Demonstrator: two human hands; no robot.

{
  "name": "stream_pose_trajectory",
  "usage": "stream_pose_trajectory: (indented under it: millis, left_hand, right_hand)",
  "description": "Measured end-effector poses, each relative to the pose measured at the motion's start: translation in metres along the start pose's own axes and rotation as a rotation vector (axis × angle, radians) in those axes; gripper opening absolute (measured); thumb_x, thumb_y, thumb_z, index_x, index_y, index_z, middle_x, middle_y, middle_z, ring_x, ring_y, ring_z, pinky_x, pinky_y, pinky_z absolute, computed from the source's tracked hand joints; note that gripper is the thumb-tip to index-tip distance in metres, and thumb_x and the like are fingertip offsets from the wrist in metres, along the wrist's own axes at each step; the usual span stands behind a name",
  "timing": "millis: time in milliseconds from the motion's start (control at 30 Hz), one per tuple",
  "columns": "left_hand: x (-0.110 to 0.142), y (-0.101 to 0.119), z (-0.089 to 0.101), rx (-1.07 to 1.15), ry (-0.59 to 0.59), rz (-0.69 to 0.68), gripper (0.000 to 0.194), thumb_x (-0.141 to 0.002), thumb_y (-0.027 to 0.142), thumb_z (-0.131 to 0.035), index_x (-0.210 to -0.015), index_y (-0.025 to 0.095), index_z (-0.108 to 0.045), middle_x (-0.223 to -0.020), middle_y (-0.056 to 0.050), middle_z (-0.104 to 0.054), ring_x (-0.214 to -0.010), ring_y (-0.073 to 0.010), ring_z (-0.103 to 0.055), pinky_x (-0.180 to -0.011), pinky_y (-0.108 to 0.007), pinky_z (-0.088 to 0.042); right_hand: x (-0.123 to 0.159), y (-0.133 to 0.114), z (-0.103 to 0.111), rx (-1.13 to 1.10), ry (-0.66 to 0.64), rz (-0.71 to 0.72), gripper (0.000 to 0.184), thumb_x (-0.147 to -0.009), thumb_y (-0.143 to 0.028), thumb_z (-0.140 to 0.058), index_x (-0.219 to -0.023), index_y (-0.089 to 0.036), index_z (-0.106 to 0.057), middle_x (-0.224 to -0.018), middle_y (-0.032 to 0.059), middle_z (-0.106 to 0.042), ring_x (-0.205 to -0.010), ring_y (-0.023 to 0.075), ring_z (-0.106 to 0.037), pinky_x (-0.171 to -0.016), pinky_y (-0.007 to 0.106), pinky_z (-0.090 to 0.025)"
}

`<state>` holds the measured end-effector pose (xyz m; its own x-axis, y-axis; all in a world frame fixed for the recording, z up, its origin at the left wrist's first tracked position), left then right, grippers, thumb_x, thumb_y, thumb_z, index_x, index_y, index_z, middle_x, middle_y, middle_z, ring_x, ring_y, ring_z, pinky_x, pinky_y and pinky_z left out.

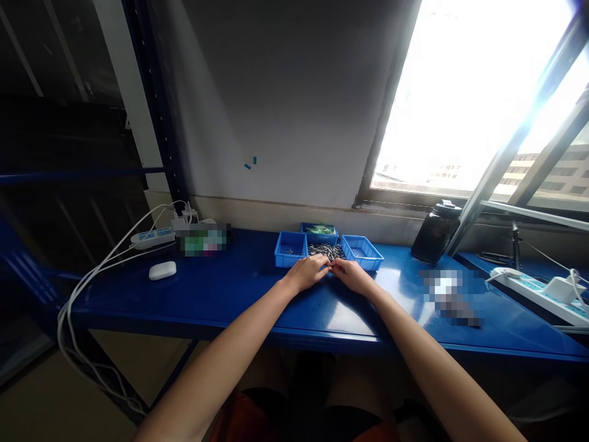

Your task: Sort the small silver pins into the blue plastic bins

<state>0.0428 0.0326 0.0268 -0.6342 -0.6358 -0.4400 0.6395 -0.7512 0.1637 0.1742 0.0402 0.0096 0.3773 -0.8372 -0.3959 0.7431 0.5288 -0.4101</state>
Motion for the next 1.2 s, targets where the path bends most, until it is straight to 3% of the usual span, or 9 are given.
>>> stream_pose_trajectory:
  millis: [200, 367, 533, 1000, 1200]
  left_hand:
    - [0.001, -0.009, -0.007, -0.118, -0.101, 0.116, 0.025, -0.084, 0.040, -0.039, -0.090, 0.020, -0.052, -0.080, -0.004, -0.062, -0.076, -0.0197, -0.059, -0.063, -0.026, -0.042]
    - [0.000, -0.008, -0.007, -0.134, -0.106, 0.085, 0.025, -0.084, 0.040, -0.039, -0.088, 0.021, -0.054, -0.083, -0.004, -0.062, -0.079, -0.0204, -0.059, -0.063, -0.026, -0.042]
    - [0.003, -0.011, -0.005, -0.158, -0.107, 0.162, 0.033, -0.084, 0.045, -0.035, -0.079, 0.018, -0.055, -0.077, -0.006, -0.062, -0.073, -0.0199, -0.059, -0.061, -0.025, -0.041]
    - [0.002, -0.014, -0.008, -0.164, -0.113, 0.170, 0.019, -0.086, 0.032, -0.037, -0.092, 0.019, -0.050, -0.084, -0.007, -0.062, -0.076, -0.0212, -0.060, -0.060, -0.026, -0.042]
    - [0.003, -0.004, 0.001, -0.122, -0.082, 0.151, 0.022, -0.088, 0.034, -0.033, -0.094, 0.019, -0.049, -0.086, -0.006, -0.062, -0.078, -0.0192, -0.060, -0.062, -0.025, -0.042]
  right_hand:
    - [0.002, -0.006, 0.005, -0.052, -0.034, 0.016, 0.021, -0.078, -0.032, -0.045, -0.086, -0.017, -0.057, -0.058, -0.0015, -0.055, -0.052, 0.0097, -0.047, -0.052, 0.021, -0.035]
    - [0.003, -0.006, 0.003, -0.052, -0.056, 0.007, 0.025, -0.080, -0.036, -0.043, -0.082, -0.017, -0.058, -0.056, -0.0012, -0.056, -0.052, 0.0104, -0.048, -0.052, 0.022, -0.035]
    - [0.001, 0.002, 0.000, -0.068, -0.037, -0.006, 0.022, -0.080, -0.035, -0.043, -0.081, -0.017, -0.057, -0.061, -0.0005, -0.058, -0.053, 0.0108, -0.050, -0.052, 0.021, -0.036]
    - [-0.001, 0.016, -0.005, -0.019, -0.036, -0.045, 0.016, -0.076, -0.032, -0.050, -0.078, -0.018, -0.057, -0.060, -0.0017, -0.057, -0.052, 0.0099, -0.049, -0.052, 0.021, -0.036]
    - [0.000, 0.004, -0.001, -0.013, -0.041, 0.037, 0.020, -0.080, -0.029, -0.045, -0.081, -0.019, -0.062, -0.075, 0.0020, -0.063, -0.068, 0.0133, -0.055, -0.064, 0.024, -0.040]
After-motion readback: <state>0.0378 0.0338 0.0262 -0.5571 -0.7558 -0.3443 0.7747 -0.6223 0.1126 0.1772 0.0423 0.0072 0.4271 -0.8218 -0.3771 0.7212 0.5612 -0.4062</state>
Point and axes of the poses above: each hand's wrist, its own x-axis away from the middle knuckle, its own z-axis out of the back of the hand, y = z × x, the point moved 5 cm from there along -x, towards the middle knuckle
